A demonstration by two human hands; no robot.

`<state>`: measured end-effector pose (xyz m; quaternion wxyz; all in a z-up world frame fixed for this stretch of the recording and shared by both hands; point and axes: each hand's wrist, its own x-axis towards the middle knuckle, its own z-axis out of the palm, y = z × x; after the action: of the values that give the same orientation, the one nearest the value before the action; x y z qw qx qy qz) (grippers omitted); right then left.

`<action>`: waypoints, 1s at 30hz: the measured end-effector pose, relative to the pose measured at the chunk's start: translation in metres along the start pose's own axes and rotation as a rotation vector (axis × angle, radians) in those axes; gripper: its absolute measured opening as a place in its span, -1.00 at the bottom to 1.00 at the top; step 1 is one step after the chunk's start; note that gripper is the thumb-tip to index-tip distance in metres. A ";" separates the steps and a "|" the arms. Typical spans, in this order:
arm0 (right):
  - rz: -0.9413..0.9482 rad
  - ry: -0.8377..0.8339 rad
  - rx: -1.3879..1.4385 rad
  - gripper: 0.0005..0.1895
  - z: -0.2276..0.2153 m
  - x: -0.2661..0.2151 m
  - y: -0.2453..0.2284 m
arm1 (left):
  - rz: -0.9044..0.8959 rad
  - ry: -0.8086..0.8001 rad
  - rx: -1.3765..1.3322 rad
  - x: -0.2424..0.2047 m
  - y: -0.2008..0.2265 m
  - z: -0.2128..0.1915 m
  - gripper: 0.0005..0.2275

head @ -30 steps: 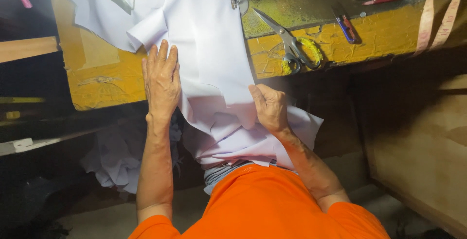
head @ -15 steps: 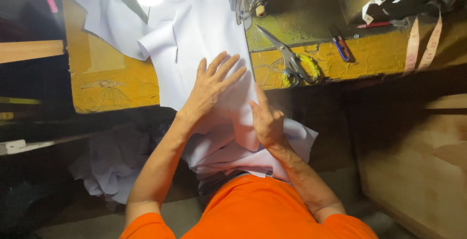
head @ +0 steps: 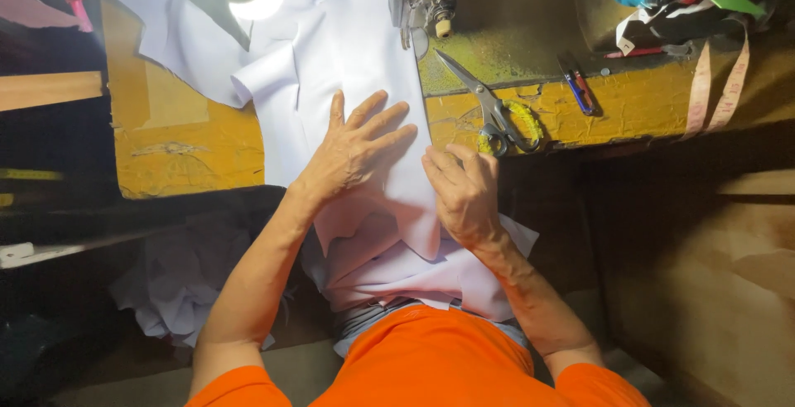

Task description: Cutting and folding white fabric pieces at a sewing workstation to prepare for assembly.

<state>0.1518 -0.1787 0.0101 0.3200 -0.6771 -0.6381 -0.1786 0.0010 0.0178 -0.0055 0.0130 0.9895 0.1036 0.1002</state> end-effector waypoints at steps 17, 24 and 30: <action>0.001 -0.010 -0.010 -0.76 0.016 0.032 0.000 | 0.071 -0.043 -0.202 0.033 -0.044 -0.037 -0.61; -0.010 -0.023 -0.040 -0.72 0.003 0.041 -0.007 | 0.270 0.023 -0.157 0.041 -0.056 -0.043 -0.65; -0.028 -0.084 0.003 -0.75 0.005 0.019 -0.004 | 0.174 0.027 0.061 0.015 -0.016 -0.017 -0.74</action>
<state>0.1490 -0.1616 0.0195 0.2913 -0.6745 -0.6607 -0.1537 0.0088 0.0370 0.0131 -0.0275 0.9932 0.0205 0.1112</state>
